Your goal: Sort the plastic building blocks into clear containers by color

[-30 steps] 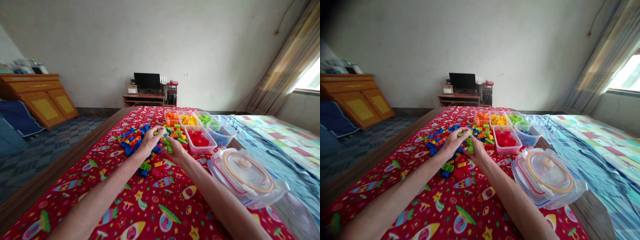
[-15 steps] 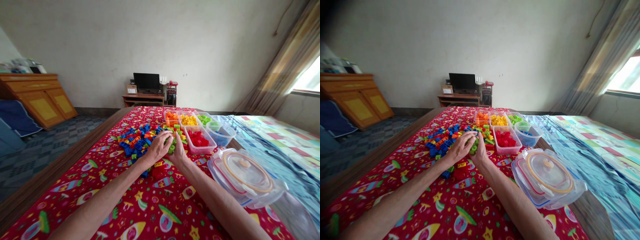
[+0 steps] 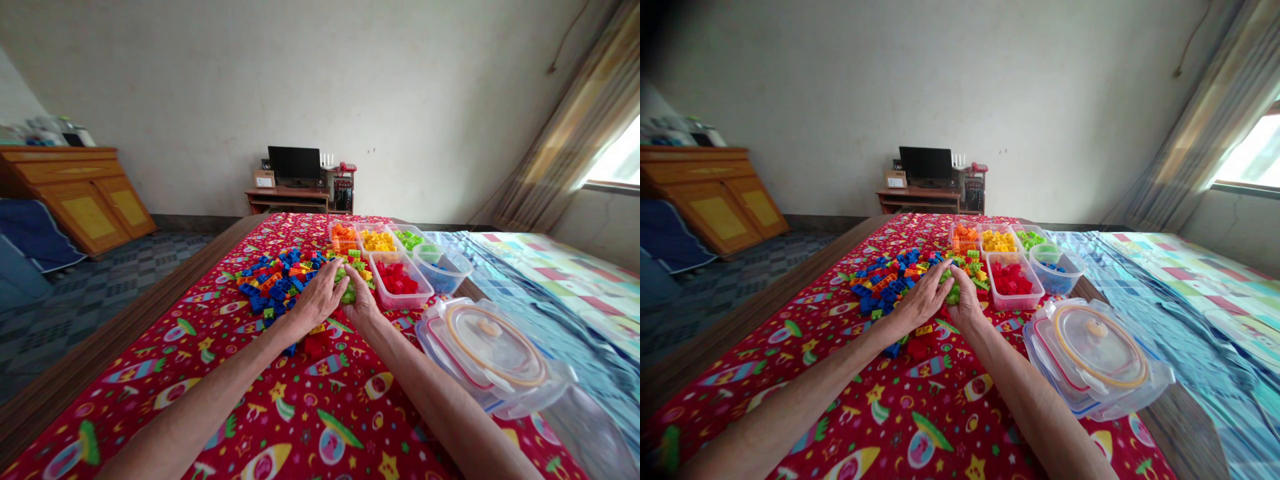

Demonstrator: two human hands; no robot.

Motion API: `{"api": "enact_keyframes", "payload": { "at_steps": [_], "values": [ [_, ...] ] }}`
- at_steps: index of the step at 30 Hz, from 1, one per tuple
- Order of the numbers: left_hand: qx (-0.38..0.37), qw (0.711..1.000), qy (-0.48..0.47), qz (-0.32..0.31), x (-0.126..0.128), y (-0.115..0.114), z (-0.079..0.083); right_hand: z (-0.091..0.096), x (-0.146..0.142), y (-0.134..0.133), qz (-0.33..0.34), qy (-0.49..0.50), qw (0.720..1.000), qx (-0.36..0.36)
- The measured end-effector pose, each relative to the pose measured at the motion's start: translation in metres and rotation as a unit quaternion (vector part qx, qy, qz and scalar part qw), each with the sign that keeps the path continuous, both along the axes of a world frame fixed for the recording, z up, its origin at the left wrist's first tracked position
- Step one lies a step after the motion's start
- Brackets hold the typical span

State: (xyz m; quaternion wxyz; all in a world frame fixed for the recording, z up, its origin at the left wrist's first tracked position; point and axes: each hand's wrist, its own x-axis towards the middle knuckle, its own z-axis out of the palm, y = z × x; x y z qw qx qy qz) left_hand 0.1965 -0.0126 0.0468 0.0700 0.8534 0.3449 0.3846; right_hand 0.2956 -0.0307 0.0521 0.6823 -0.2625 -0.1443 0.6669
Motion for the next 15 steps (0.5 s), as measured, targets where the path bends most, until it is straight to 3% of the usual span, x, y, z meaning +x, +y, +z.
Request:
{"api": "enact_keyframes", "payload": {
  "at_steps": [4, 7, 11, 15],
  "values": [
    [-0.057, 0.998, -0.005, -0.02, 0.002, 0.002, -0.003, -0.013, 0.001, 0.008, -0.03, -0.078, 0.996, 0.008],
    [-0.121, 0.99, -0.049, -0.048, 0.001, 0.002, 0.001, -0.011, 0.004, 0.01, -0.041, -0.106, 0.994, 0.003],
    [-0.12, 0.981, -0.15, -0.032, -0.01, 0.012, 0.009, 0.015, 0.012, 0.0, -0.053, -0.119, 0.991, -0.009],
    [-0.08, 0.986, -0.134, 0.053, -0.031, 0.038, 0.006, 0.057, 0.025, -0.019, -0.068, -0.14, 0.987, 0.026]
  ]
}}
